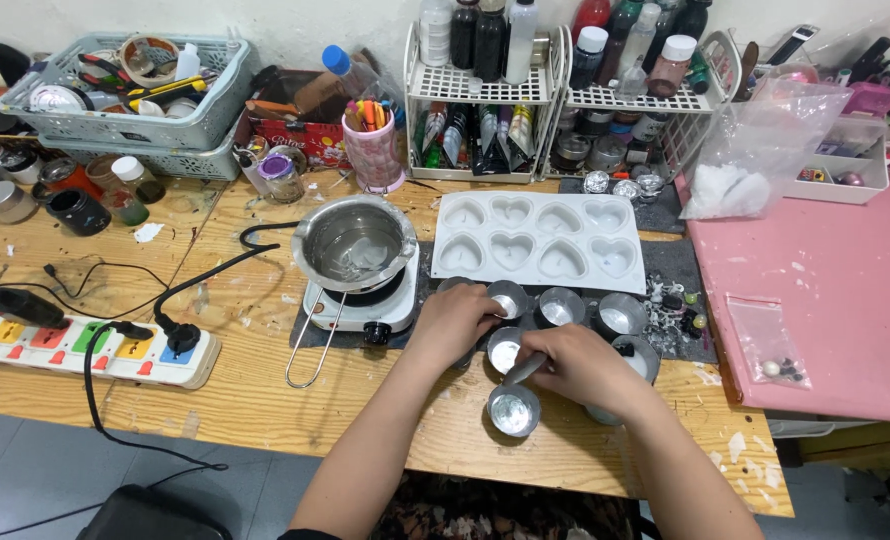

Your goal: Cleaning and scraping small metal cups with a spoon at a workshop desk.

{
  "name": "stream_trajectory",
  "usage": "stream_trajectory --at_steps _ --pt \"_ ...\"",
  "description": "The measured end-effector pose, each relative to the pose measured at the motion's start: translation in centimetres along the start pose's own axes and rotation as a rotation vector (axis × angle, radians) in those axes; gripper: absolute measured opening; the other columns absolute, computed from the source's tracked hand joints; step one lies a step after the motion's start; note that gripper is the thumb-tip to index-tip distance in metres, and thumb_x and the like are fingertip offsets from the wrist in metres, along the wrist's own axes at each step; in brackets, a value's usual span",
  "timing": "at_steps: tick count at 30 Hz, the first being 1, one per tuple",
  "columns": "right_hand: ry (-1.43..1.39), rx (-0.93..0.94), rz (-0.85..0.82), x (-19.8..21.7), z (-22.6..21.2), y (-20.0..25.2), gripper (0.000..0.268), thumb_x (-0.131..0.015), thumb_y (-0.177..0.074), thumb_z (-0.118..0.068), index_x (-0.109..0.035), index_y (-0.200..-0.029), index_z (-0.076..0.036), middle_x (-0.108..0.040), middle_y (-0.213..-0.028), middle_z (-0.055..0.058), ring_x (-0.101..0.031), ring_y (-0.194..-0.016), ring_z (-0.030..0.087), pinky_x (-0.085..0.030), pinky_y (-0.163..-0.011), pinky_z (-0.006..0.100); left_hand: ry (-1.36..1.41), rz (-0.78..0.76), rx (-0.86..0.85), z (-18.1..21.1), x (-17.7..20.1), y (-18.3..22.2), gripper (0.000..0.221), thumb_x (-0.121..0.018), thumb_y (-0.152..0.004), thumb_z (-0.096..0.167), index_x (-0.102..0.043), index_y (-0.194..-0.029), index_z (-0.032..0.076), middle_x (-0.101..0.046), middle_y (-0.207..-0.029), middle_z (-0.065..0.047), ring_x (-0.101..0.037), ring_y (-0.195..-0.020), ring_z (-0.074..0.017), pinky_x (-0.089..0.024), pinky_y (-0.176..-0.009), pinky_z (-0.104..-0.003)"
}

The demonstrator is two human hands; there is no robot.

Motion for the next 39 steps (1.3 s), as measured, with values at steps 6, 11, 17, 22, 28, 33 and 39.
stream_trajectory --at_steps 6,11,17,22,28,33,39 --pt "-0.298 -0.034 0.262 4.8 3.4 1.8 0.021 -0.073 -0.073 -0.001 -0.070 -0.092 -0.007 -0.081 -0.098 0.004 -0.078 -0.086 0.017 -0.060 -0.071 0.032 0.061 0.051 0.008 1.1 2.2 0.1 0.030 -0.073 -0.085 0.022 -0.073 -0.114 0.019 -0.066 -0.093 -0.003 -0.066 -0.095 -0.0252 -0.055 -0.077 -0.042" --pt "-0.104 -0.476 0.278 7.1 7.9 3.9 0.017 -0.082 -0.077 -0.009 -0.072 -0.090 -0.004 -0.083 -0.088 0.006 -0.069 -0.071 0.023 -0.054 -0.064 0.036 0.110 0.032 0.054 1.9 3.0 0.1 0.020 -0.070 -0.091 0.027 -0.074 -0.108 0.018 -0.067 -0.090 -0.003 -0.067 -0.090 -0.0242 -0.054 -0.076 -0.041" --pt "0.086 -0.527 0.091 4.5 9.4 3.3 0.030 -0.086 -0.070 -0.021 -0.071 -0.088 -0.003 -0.079 -0.085 0.011 -0.072 -0.077 0.028 -0.056 -0.070 0.040 0.142 0.022 0.025 2.3 2.5 0.1 0.016 -0.069 -0.093 0.028 -0.075 -0.100 0.016 -0.068 -0.087 -0.003 -0.068 -0.083 -0.0239 -0.054 -0.070 -0.041" --pt "0.186 -0.538 0.039 3.6 8.1 2.5 0.031 -0.086 -0.070 -0.022 -0.070 -0.091 -0.004 -0.075 -0.086 0.014 -0.071 -0.088 0.034 -0.054 -0.076 0.045 0.144 0.080 -0.070 3.0 2.4 0.2 0.015 -0.069 -0.091 0.027 -0.074 -0.097 0.014 -0.070 -0.088 -0.002 -0.069 -0.083 -0.0240 -0.053 -0.068 -0.041" --pt "0.099 -0.470 0.106 3.8 8.3 2.3 0.026 -0.081 -0.074 -0.017 -0.070 -0.092 -0.001 -0.074 -0.084 0.017 -0.071 -0.083 0.035 -0.054 -0.074 0.044 0.219 0.114 0.019 3.0 3.6 0.8 0.018 -0.067 -0.096 0.031 -0.075 -0.100 0.015 -0.073 -0.093 -0.001 -0.070 -0.079 -0.0238 -0.054 -0.067 -0.039" --pt "0.039 -0.543 0.150 4.9 9.4 3.0 0.027 -0.081 -0.077 -0.019 -0.071 -0.093 0.000 -0.074 -0.082 0.019 -0.071 -0.074 0.032 -0.054 -0.071 0.042 0.274 0.156 0.231 4.0 6.1 4.8 0.020 -0.065 -0.096 0.031 -0.074 -0.107 0.017 -0.071 -0.090 0.000 -0.070 -0.071 -0.0189 -0.054 -0.063 -0.034" --pt "-0.100 -0.522 0.308 5.5 10.5 3.6 0.022 -0.073 -0.080 -0.013 -0.071 -0.098 0.000 -0.077 -0.081 0.015 -0.073 -0.073 0.026 -0.056 -0.070 0.039 0.191 0.284 0.566 2.0 4.3 11.2 0.028 -0.065 -0.095 0.030 -0.071 -0.120 0.020 -0.069 -0.108 0.001 -0.068 -0.066 -0.0117 -0.054 -0.061 -0.031"
Point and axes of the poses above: each hand's wrist, its own y-axis away from the middle knuckle, its own x-axis out of the back of the hand, z = x × y, the point moved 8 cm from there along -y, towards the middle knuckle
